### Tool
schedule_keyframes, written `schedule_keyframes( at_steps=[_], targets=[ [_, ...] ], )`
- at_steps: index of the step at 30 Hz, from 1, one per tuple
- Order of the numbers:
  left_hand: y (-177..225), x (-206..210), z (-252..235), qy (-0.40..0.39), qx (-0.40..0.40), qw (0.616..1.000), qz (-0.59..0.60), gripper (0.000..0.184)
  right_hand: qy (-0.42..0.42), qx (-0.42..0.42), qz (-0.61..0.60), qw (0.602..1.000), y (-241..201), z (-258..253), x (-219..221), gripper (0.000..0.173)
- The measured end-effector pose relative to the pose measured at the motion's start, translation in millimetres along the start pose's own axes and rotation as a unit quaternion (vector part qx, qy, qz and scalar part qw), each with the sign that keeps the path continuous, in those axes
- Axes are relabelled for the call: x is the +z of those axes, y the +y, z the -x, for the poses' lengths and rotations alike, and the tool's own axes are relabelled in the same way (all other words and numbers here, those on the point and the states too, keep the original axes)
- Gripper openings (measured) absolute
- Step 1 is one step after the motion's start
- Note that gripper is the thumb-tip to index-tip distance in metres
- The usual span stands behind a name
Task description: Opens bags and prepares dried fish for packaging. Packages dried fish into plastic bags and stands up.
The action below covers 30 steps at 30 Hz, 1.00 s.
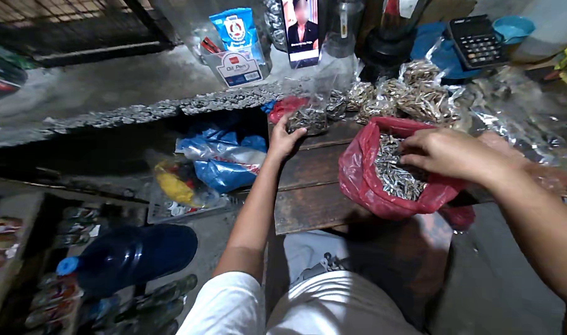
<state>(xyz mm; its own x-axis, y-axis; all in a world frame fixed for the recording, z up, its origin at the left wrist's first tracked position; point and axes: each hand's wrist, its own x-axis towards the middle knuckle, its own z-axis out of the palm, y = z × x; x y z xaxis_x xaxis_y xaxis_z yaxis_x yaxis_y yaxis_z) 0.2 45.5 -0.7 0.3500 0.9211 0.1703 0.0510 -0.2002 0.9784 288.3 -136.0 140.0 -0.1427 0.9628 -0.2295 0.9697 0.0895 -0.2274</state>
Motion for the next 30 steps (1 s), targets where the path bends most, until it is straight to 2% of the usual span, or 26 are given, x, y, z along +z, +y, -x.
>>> schedule_keyframes(
  at_steps=[4, 5, 7, 11, 16, 22, 25, 30],
  targets=[
    [-2, 1, 0, -0.004, -0.001, 1.0, -0.004, 0.053, -0.079, 0.044, 0.046, 0.995, -17, -3, 18, 0.083],
    [-2, 1, 0, -0.005, 0.0, 1.0, -0.006, 0.053, -0.099, 0.051, 0.057, 0.992, -24, -2, 21, 0.088],
    [-1, 1, 1, -0.008, 0.006, 1.0, -0.009, 0.053, -0.113, 0.049, 0.088, 0.988, -32, -1, 26, 0.082],
    [1, 2, 3, -0.029, 0.027, 0.998, -0.046, 0.05, -0.075, 0.03, 0.106, 0.991, -33, 0, 31, 0.057],
    [-2, 1, 2, -0.032, 0.035, 0.998, -0.049, 0.049, -0.04, 0.017, 0.098, 0.994, -27, 0, 32, 0.038],
    [0, 1, 3, -0.026, 0.033, 0.997, -0.067, 0.048, 0.044, -0.028, 0.074, 0.996, -19, 2, 32, 0.017],
    [-1, -1, 1, -0.003, 0.019, 0.999, -0.035, 0.05, 0.038, -0.019, 0.059, 0.997, -18, 3, 26, 0.016],
    [-2, -4, 2, 0.08, 0.002, 0.99, 0.116, 0.053, 0.071, -0.015, 0.031, 0.997, -11, 7, 8, 0.016]
  ],
)
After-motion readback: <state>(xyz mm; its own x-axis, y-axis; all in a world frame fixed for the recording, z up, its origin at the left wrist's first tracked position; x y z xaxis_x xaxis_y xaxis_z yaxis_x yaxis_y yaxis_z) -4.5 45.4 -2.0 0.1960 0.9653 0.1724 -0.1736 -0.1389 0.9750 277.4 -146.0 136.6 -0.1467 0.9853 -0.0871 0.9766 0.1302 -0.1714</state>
